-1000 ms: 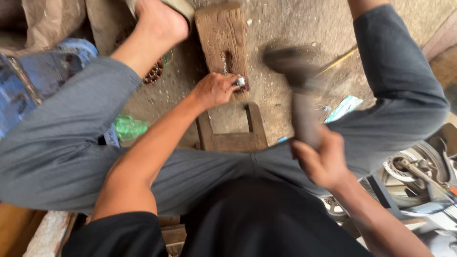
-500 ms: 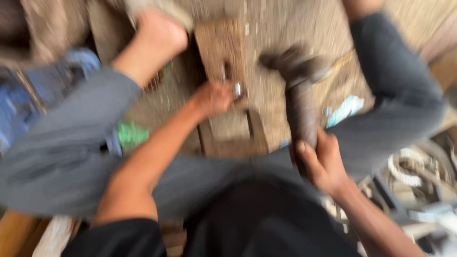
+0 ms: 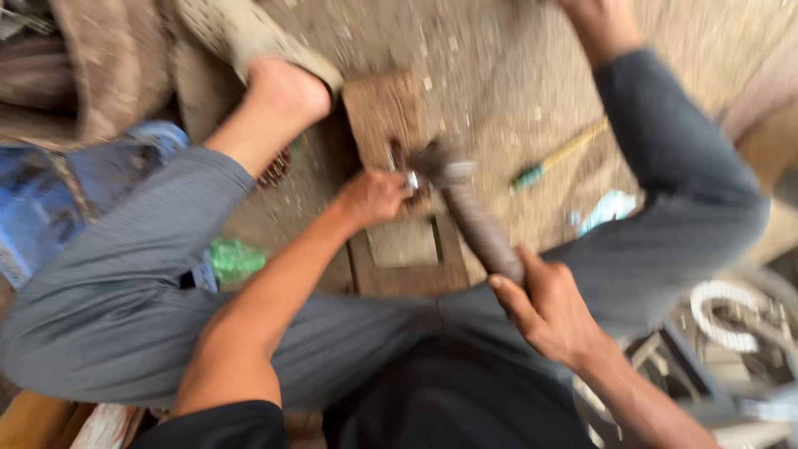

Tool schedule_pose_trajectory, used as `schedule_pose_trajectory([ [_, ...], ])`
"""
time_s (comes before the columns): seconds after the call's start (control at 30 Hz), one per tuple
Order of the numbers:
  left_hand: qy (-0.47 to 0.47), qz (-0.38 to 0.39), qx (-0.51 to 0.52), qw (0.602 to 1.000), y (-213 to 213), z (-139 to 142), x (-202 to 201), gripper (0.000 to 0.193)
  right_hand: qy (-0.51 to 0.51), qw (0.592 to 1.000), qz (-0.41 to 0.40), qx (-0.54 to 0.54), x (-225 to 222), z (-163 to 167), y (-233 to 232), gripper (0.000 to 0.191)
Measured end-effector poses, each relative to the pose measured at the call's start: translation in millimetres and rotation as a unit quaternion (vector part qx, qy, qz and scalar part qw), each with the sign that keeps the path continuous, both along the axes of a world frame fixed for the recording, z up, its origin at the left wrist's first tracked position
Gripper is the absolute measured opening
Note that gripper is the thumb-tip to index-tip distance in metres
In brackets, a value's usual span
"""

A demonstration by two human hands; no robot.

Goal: The person sits cross-legged and uses a hammer and chisel to repeatedly strike a small copper-wound component placed on a wooden block. They frequently reposition the component and the chisel between strikes.

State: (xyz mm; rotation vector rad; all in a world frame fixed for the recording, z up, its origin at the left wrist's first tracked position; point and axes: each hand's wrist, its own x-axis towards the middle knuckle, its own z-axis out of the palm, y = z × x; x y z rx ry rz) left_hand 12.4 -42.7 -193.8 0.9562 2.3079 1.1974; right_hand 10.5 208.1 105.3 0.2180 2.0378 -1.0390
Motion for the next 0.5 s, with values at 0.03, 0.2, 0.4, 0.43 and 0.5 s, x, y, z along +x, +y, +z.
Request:
schedule_pose_trajectory([
  [0.03, 0.047, -0.054, -0.010, 0.997, 0.1, 0.7, -1.2, 0.014, 0.031, 0.997, -0.042, -0.050, 4.4, 4.0, 2.4, 0.034],
  [0.2, -0.101, 0.051, 0.010, 0.994, 1.3, 6.7, 3.9, 0.021, -0.116, 0.987, -0.010, 0.111, -0.7, -1.2, 5.1, 0.033],
  [0.4, -0.146, 0.035, -0.023, 0.988, -5.0, 8.1, -2.1, 0.023, -0.061, 0.997, 0.017, 0.048, 6.7, -14.6, 1.5, 0.037],
  [0.43, -0.160, 0.026, -0.038, 0.986, -5.9, 9.7, -4.6, 0.021, -0.052, 0.992, 0.084, 0.082, 7.7, -16.5, 2.5, 0.039],
  [0.5, -0.126, 0.043, -0.021, 0.991, -2.5, 13.8, -14.2, 0.022, -0.156, 0.984, -0.065, 0.059, 11.0, -16.3, 10.4, 0.038],
])
